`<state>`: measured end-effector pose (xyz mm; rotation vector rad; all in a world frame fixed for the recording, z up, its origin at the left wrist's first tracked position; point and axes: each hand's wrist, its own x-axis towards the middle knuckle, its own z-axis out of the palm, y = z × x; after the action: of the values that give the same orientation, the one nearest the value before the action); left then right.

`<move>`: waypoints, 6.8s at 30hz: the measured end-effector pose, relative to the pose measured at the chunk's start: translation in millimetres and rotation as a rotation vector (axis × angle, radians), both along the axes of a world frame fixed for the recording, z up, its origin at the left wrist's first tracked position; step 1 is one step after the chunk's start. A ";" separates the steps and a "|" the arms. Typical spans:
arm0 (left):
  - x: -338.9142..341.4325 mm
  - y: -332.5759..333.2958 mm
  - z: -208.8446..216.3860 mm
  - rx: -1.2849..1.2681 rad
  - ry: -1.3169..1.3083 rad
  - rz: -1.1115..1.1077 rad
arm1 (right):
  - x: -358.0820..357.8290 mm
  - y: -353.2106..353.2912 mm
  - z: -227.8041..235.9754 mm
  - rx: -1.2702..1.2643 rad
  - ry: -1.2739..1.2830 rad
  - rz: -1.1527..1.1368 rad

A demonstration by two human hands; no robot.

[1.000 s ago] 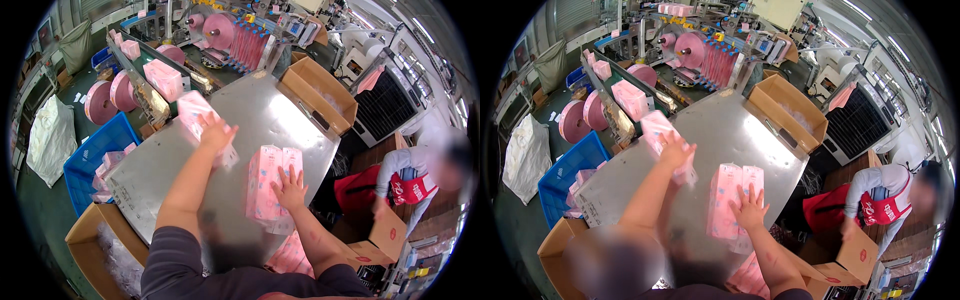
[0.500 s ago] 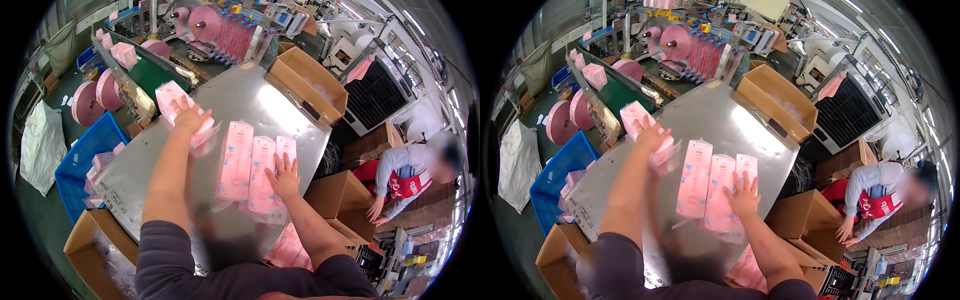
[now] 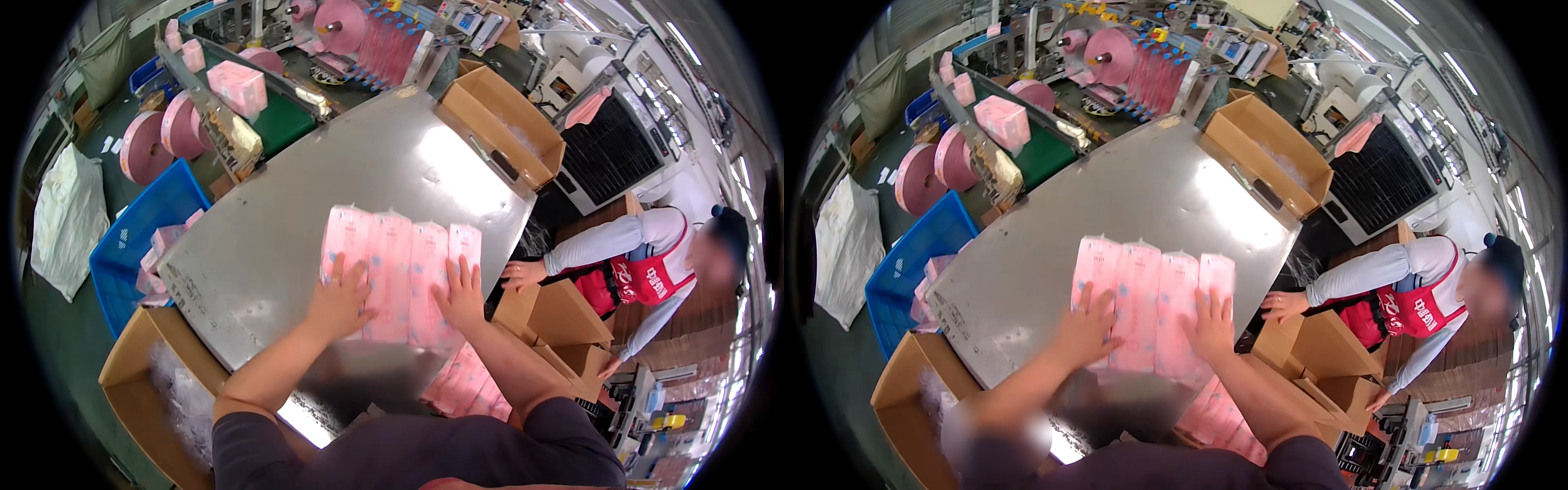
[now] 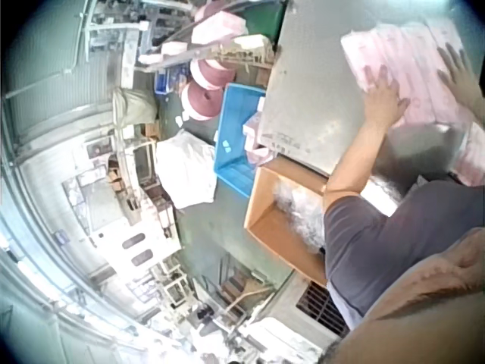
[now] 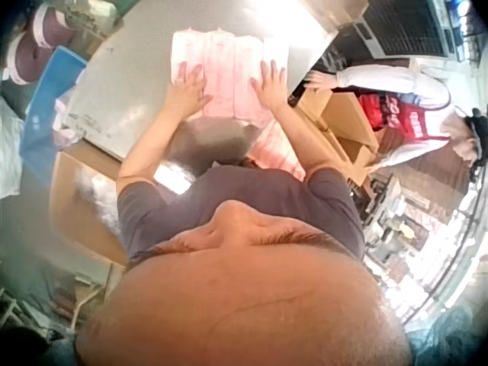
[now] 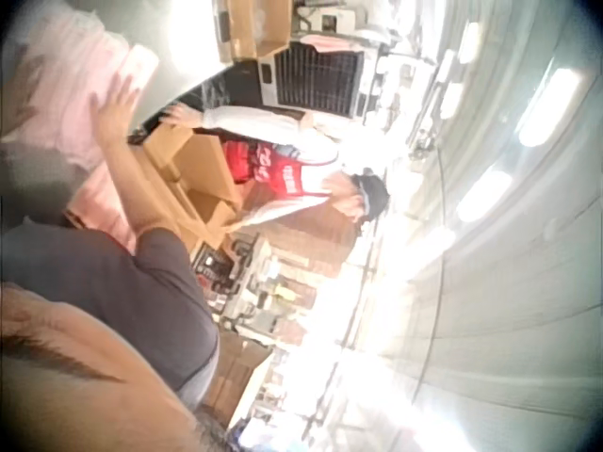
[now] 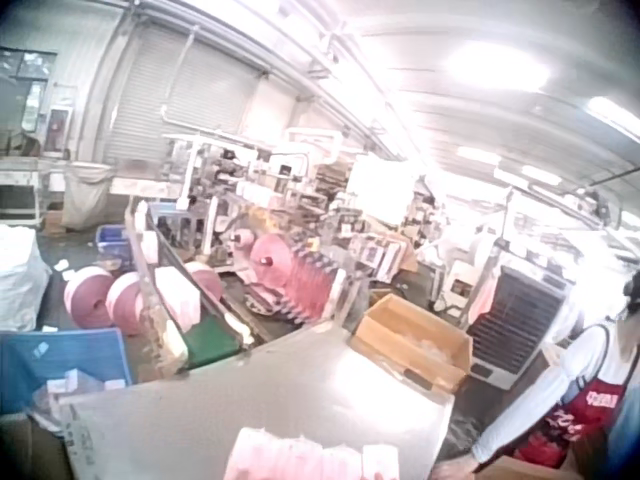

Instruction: The person picks up cardboard sheets from a stack and folds them into boxes, then fills the boxes with stacks of pink-wrapped items from a table and pushes the completed boxes onto a conveyor belt.

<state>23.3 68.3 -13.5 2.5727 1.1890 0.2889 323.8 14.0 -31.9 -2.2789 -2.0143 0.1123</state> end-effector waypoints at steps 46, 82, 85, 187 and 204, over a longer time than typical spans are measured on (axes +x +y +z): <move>-84.1 -8.3 -109.1 -1.252 -1.532 0.809 | 55.6 -54.8 -49.2 -0.136 2.222 -0.325; 356.8 -308.8 -105.2 -0.310 0.289 -0.517 | 330.6 -558.8 -45.1 -0.484 0.497 -0.919; 355.3 -311.1 -143.8 -0.176 0.298 -0.797 | 300.7 -565.3 -56.7 -0.599 0.181 -0.723; 551.1 -569.3 -222.5 -0.867 0.956 -1.042 | 423.6 -903.7 -144.1 0.642 0.127 -1.220; 413.7 -403.5 -276.3 -0.785 0.501 -0.880 | 128.3 -1128.3 277.8 0.266 -1.129 -1.850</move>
<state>437.0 -335.1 -289.8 2.1760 0.0896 -0.8629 452.0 -1114.3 245.8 -3.0213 0.8186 -1.5380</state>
